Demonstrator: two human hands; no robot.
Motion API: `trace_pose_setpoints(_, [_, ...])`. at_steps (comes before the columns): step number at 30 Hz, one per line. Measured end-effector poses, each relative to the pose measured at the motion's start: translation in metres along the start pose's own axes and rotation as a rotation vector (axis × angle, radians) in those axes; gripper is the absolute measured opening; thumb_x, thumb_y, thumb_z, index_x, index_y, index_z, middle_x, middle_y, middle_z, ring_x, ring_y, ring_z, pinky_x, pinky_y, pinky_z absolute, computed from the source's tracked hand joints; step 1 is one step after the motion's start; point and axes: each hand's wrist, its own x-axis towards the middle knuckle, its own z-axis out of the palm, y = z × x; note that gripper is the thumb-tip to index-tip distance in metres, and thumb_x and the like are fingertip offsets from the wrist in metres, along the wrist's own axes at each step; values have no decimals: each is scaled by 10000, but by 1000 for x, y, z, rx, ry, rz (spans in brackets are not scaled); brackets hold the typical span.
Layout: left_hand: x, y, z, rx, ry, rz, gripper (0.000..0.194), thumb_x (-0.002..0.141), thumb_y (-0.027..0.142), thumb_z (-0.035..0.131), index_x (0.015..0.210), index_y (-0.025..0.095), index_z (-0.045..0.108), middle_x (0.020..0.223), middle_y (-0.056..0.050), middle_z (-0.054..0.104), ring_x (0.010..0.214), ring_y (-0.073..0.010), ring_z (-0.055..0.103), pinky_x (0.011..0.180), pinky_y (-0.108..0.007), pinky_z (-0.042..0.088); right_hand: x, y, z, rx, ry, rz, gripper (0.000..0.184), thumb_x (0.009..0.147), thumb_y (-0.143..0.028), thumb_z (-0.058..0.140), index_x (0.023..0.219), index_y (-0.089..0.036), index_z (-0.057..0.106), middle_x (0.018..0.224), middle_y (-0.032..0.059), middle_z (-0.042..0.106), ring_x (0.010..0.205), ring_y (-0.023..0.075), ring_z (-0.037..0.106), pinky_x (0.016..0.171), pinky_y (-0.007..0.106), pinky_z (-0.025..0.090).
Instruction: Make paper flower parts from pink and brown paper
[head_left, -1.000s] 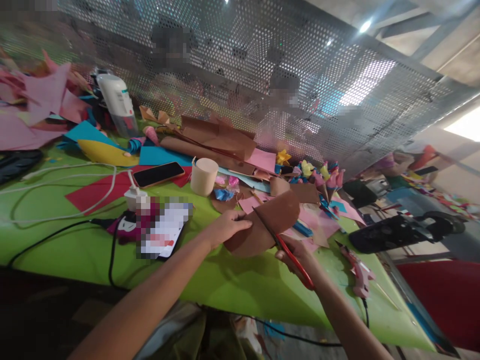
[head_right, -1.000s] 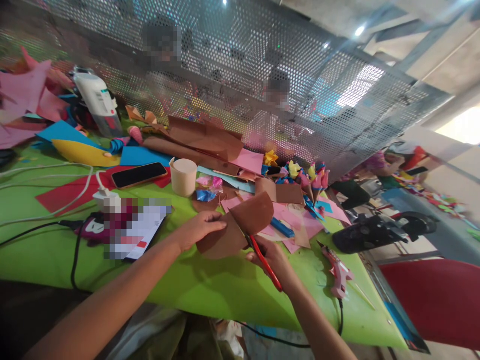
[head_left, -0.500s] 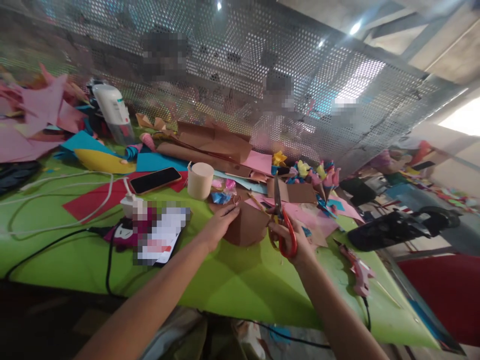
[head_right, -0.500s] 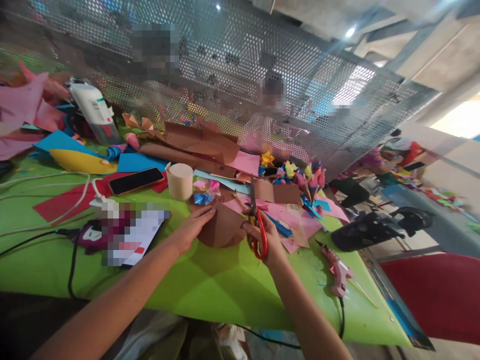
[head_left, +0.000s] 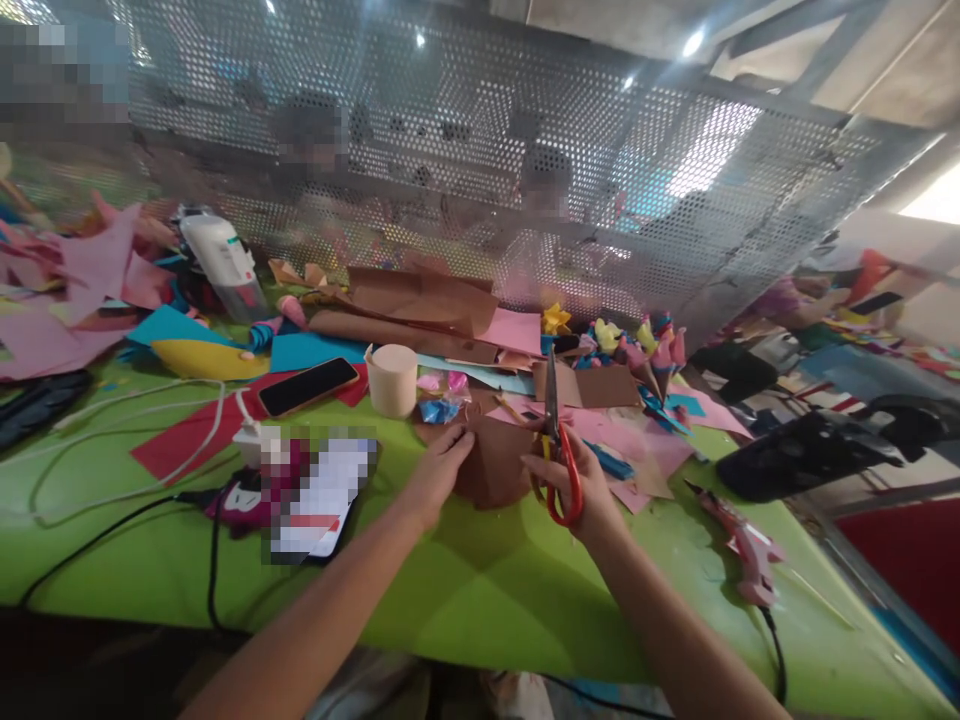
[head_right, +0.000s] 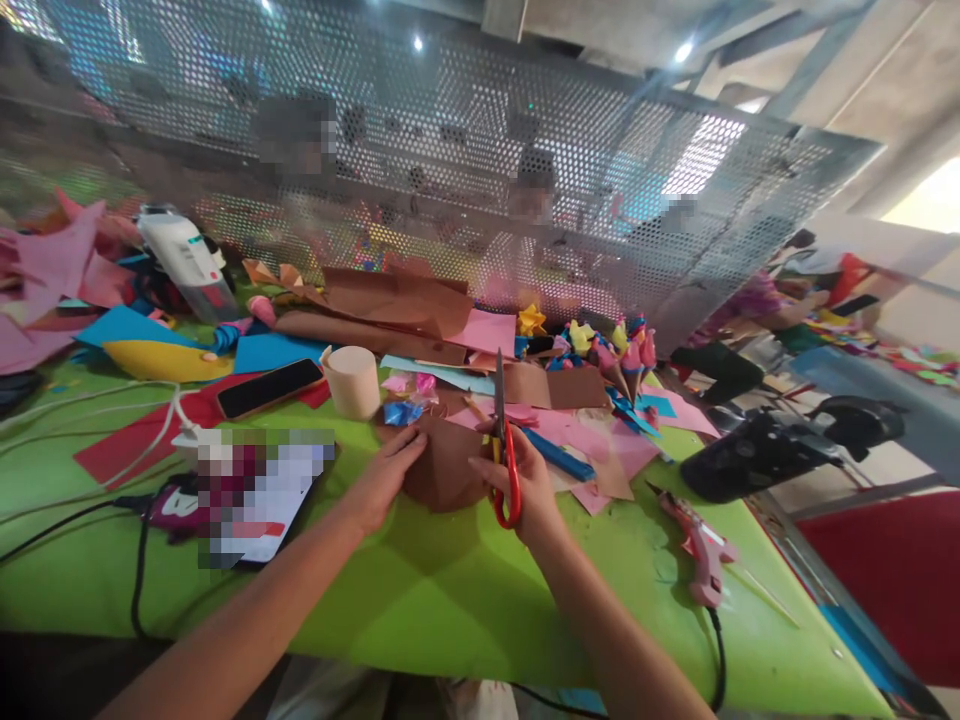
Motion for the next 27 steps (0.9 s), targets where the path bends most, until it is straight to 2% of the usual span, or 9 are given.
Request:
trace_pose_setpoints(4, [-3,2,0,101,-112,188,490,843,404,622,1298,248,526,1118,-43,685,1082,-216,598,922,-333,457,-2,-3,-1,-67,29,-60,505,566,-279,857,1019,-228,639,748,-30,619,621,127,561,568,236,456])
trace_pose_setpoints(6, [-6,4,-1,148,-149,284,577,850,397,623,1382,266,441,1122,-46,663,1029,-194,593,904,-317,451,-3,-4,-3,-91,29,-71,519,561,-269,864,1023,-228,631,761,-22,634,651,142,579,582,243,460])
trace_pose_setpoints(8, [-8,7,-3,194,-182,342,573,862,398,613,1396,286,438,1180,-55,634,1026,-185,578,908,-307,442,-5,-4,-6,-111,21,-68,527,570,-264,866,1035,-229,619,785,-11,655,690,160,603,612,256,472])
trace_pose_setpoints(12, [-11,12,-4,284,-217,376,371,878,402,587,1229,281,612,1271,-57,602,1103,-200,550,937,-306,424,-7,-5,-8,-132,26,-83,534,577,-295,871,1035,-229,604,819,-2,668,705,170,615,654,281,491])
trace_pose_setpoints(15, [-11,15,-5,315,-211,385,272,864,405,601,1065,237,675,1184,-59,637,1064,-203,565,921,-308,430,-7,-6,-7,-144,49,-120,509,575,-322,872,1000,-227,607,743,-25,627,655,153,580,629,272,483])
trace_pose_setpoints(19, [-12,16,-6,281,-198,314,294,839,483,605,916,202,648,914,-34,641,872,-182,577,765,-282,467,-7,-9,-6,-157,66,-156,473,603,-362,852,990,-229,614,705,-32,592,636,148,553,604,265,465])
trace_pose_setpoints(22, [-10,14,-8,273,-226,254,360,833,548,576,837,194,640,838,-23,605,805,-176,555,651,-260,447,-7,-9,-6,-126,65,-153,438,641,-371,829,994,-230,612,669,-43,550,594,130,509,548,241,415])
trace_pose_setpoints(27, [-5,10,-9,395,-232,243,362,794,516,634,657,184,584,669,12,551,700,-154,523,654,-265,408,-8,-7,-8,-147,115,-172,409,698,-408,776,1021,-238,591,699,-38,512,587,123,476,513,232,372])
